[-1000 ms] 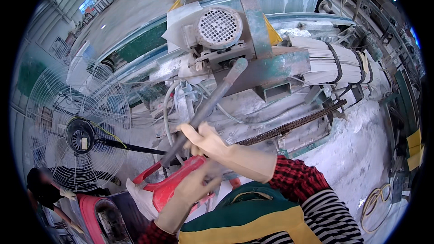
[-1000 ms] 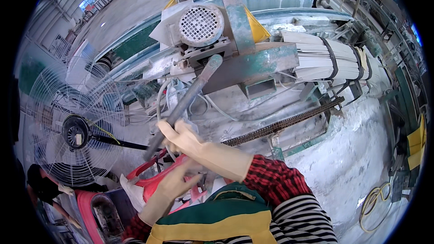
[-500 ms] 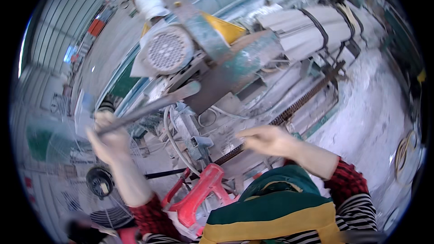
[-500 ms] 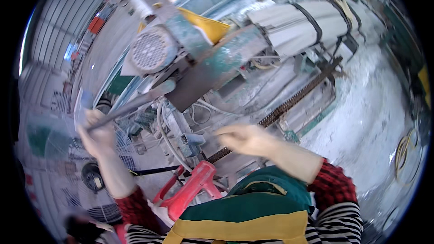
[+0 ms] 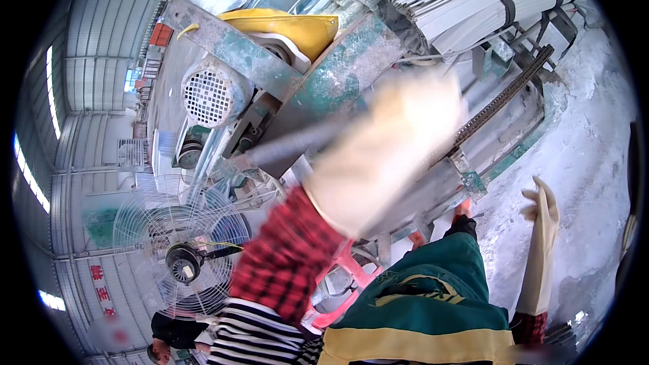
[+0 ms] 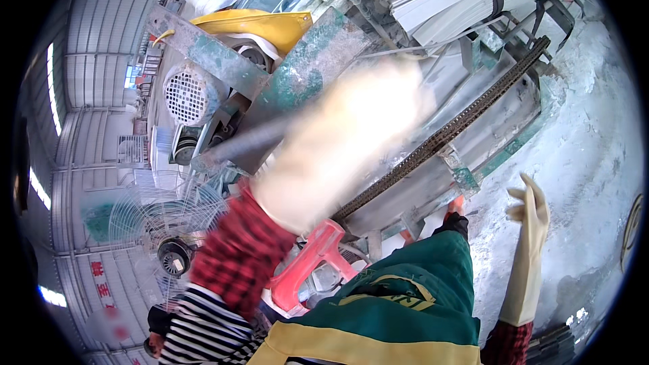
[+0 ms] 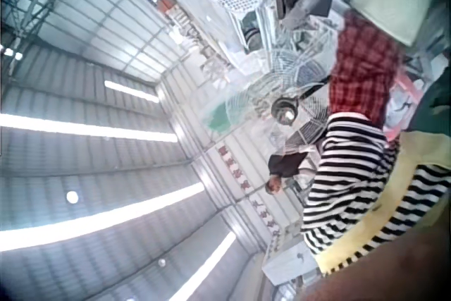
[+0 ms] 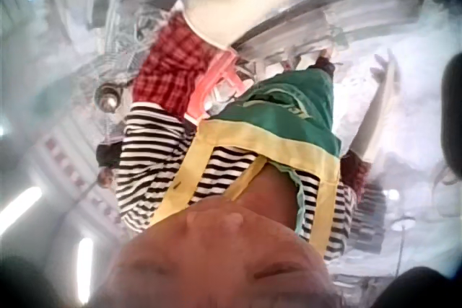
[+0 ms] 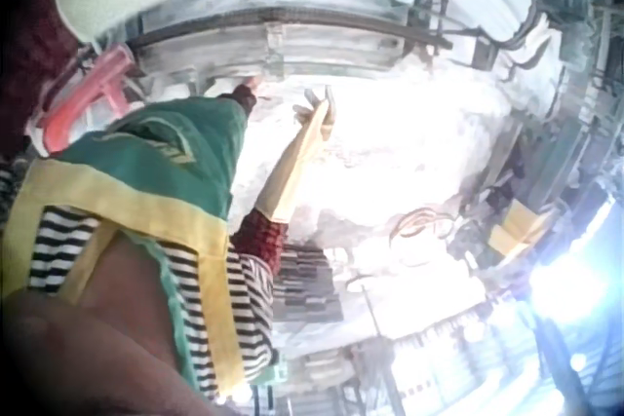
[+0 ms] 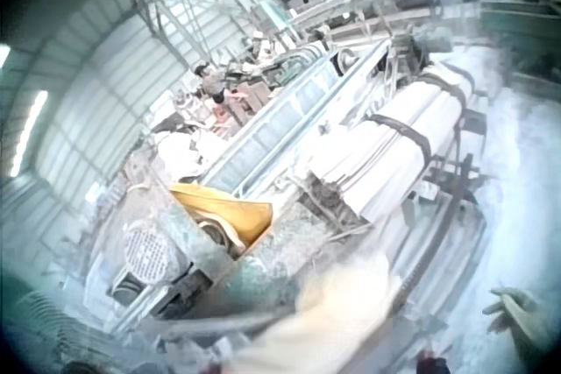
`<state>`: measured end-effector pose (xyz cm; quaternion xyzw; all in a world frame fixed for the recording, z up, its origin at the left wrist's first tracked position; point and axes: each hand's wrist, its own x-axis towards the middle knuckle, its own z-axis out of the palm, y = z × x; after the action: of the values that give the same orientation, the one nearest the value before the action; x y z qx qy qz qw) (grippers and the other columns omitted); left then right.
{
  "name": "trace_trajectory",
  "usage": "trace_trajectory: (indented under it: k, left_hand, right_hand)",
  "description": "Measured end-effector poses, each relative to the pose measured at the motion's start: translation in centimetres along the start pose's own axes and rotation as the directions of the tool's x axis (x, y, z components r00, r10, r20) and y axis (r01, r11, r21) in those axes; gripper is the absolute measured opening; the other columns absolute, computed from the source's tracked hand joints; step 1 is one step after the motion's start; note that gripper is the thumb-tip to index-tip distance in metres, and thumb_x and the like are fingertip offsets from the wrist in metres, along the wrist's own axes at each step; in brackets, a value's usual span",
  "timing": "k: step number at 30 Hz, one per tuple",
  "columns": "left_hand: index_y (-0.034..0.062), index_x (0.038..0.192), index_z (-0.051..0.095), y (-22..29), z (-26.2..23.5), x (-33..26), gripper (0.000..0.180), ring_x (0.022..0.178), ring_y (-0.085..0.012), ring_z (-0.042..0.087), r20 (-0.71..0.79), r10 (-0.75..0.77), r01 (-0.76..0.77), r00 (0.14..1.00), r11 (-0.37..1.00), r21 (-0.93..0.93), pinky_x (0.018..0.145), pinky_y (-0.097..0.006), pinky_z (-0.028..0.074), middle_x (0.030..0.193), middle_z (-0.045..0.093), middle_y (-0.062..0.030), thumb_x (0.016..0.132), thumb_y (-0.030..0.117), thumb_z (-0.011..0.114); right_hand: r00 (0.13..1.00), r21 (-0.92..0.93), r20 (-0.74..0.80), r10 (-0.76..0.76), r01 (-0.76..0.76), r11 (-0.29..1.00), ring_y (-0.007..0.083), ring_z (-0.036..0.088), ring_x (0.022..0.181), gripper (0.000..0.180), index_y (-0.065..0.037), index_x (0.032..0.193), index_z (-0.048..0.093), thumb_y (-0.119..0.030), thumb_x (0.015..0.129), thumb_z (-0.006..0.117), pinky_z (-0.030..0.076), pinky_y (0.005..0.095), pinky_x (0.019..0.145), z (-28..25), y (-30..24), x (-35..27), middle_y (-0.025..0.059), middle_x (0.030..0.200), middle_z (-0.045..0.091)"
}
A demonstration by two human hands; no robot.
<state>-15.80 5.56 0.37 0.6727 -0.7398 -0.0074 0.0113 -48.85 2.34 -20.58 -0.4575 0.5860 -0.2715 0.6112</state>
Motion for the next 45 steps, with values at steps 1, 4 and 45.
trace_trajectory:
  k: [1, 4, 45]
  left_hand:
    - [0.0069, 0.099, 0.067, 2.4, 3.6, -2.5, 0.033, 0.094, -0.0305, 0.070, 0.205, -0.027, 0.027, 0.978, 1.000, 0.007, 0.078, -0.041, 0.055, 0.096, 0.071, -0.0167, 0.095, 0.037, 0.055]
    - [0.0137, 0.082, 0.077, 4.8, 10.6, -12.9, 0.020, 0.088, -0.0240, 0.073, 0.759, -0.219, 0.255, 0.613, 0.964, 0.073, 0.070, -0.042, 0.056, 0.085, 0.076, -0.0042, 0.084, 0.031, 0.066]
    - [-0.0032, 0.140, 0.038, -10.7, -8.4, -40.0, 0.059, 0.108, -0.0215, 0.056, -0.168, -0.957, -0.710, -0.237, 0.289, -0.642, 0.100, -0.039, 0.048, 0.125, 0.054, -0.0114, 0.103, 0.039, 0.054]
  right_hand:
    - [0.999, 0.008, 0.030, -0.022, 0.022, 1.000, 0.0064, 0.057, 0.053, 0.044, -0.006, 0.133, 0.061, -0.036, 0.103, 0.055, 0.040, 0.0168, 0.046, 1.9, -1.0, 0.9, 0.0083, 0.089, 0.072]
    - [0.925, -0.033, 0.367, -0.096, 0.116, 0.993, 0.0061, 0.059, 0.058, 0.036, -0.007, 0.128, 0.064, -0.031, 0.103, 0.054, 0.046, 0.0195, 0.051, 7.8, -6.0, 1.7, 0.0066, 0.093, 0.073]
    - [0.663, -0.431, 0.749, -0.014, 0.503, 0.749, 0.0251, 0.072, 0.096, 0.046, -0.014, 0.125, 0.068, -0.044, 0.090, 0.064, 0.055, 0.0336, 0.088, 15.1, -8.9, -6.0, 0.0142, 0.109, 0.074]
